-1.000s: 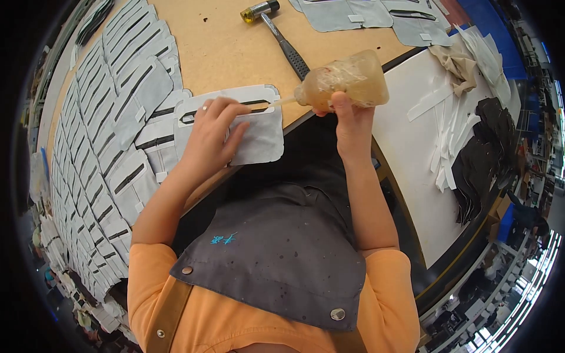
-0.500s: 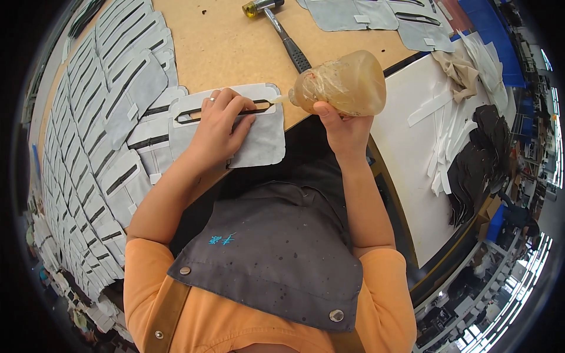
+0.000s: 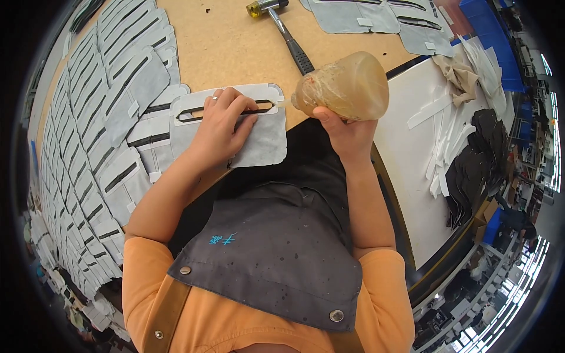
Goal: Manually assemble gray leather or synthetic pouches by applying adhesive, folding edges, and securing them with a hammer.
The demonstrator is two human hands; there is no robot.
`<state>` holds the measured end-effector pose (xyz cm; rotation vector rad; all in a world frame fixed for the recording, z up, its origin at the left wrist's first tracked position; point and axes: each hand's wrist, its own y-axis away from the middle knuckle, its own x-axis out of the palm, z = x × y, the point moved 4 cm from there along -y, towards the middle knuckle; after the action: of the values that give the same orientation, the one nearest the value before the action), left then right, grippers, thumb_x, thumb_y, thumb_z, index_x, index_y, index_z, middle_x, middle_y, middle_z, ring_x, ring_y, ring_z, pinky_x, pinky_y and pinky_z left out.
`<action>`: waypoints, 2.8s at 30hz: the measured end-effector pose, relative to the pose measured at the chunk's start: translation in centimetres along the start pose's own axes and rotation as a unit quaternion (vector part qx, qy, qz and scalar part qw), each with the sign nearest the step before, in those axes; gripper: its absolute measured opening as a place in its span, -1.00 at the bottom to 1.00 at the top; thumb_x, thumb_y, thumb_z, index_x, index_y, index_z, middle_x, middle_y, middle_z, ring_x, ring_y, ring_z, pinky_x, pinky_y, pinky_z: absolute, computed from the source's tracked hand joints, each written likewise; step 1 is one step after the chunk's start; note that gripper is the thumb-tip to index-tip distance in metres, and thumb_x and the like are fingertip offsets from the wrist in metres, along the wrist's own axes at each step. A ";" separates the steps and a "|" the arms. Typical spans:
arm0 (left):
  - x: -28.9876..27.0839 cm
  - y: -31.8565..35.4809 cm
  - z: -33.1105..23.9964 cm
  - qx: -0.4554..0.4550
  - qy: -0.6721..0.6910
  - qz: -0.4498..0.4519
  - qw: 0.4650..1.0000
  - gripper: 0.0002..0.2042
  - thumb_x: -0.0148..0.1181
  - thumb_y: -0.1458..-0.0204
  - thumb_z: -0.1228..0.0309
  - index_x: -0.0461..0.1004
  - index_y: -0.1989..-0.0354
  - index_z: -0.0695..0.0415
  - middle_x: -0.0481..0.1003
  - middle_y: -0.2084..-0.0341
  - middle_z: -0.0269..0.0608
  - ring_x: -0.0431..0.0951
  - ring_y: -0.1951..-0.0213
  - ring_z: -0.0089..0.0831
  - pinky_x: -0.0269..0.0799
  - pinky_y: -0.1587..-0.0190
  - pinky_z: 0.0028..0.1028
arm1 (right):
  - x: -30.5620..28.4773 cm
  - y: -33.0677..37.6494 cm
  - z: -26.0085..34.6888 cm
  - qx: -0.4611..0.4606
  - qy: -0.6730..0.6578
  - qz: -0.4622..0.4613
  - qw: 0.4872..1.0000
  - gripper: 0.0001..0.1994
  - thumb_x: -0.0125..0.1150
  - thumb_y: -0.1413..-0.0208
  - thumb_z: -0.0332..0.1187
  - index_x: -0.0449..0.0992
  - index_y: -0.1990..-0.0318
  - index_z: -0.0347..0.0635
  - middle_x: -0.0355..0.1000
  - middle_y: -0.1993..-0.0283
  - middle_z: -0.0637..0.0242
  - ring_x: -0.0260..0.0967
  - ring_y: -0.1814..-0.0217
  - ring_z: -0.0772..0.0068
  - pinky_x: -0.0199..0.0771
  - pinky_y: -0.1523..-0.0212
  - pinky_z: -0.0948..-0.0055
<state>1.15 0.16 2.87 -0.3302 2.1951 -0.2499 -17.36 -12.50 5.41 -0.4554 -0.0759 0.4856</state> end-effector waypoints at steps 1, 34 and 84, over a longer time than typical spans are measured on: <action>0.0 0.0 0.0 0.000 0.001 -0.001 1.000 -0.84 0.22 0.01 0.47 0.43 0.25 0.09 0.32 0.33 -0.22 0.31 0.21 -0.24 0.13 0.16 -0.29 | -0.4 0.0 0.2 0.017 0.006 -0.012 1.000 -0.49 0.43 -0.02 -0.21 0.40 -0.02 -0.34 0.49 0.10 0.24 0.49 0.18 0.42 0.52 0.18 0.46; 0.0 -0.1 -0.1 -0.003 -0.013 -0.006 1.000 -0.88 0.22 0.02 0.50 0.45 0.30 0.12 0.35 0.36 -0.22 0.34 0.22 -0.22 0.17 0.14 -0.27 | 0.5 3.0 0.8 -0.080 0.074 -0.002 0.994 -0.48 0.45 0.01 -0.17 0.42 -0.02 -0.29 0.49 0.09 0.25 0.49 0.12 0.40 0.52 0.17 0.41; -14.6 4.3 6.9 -0.172 -0.233 0.061 0.955 -0.77 0.25 0.04 0.43 0.45 0.21 0.22 0.43 0.24 -0.07 0.44 0.12 -0.10 0.36 0.04 -0.24 | -16.2 4.8 8.6 0.055 0.616 -0.052 0.784 -0.63 0.13 -0.22 -0.24 0.43 -0.14 -0.15 0.40 -0.08 0.14 0.40 0.00 0.18 0.41 0.07 0.36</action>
<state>14.50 8.50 8.38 -0.3978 1.7713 0.2617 -35.31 -12.79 11.60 -0.5786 1.1930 0.0056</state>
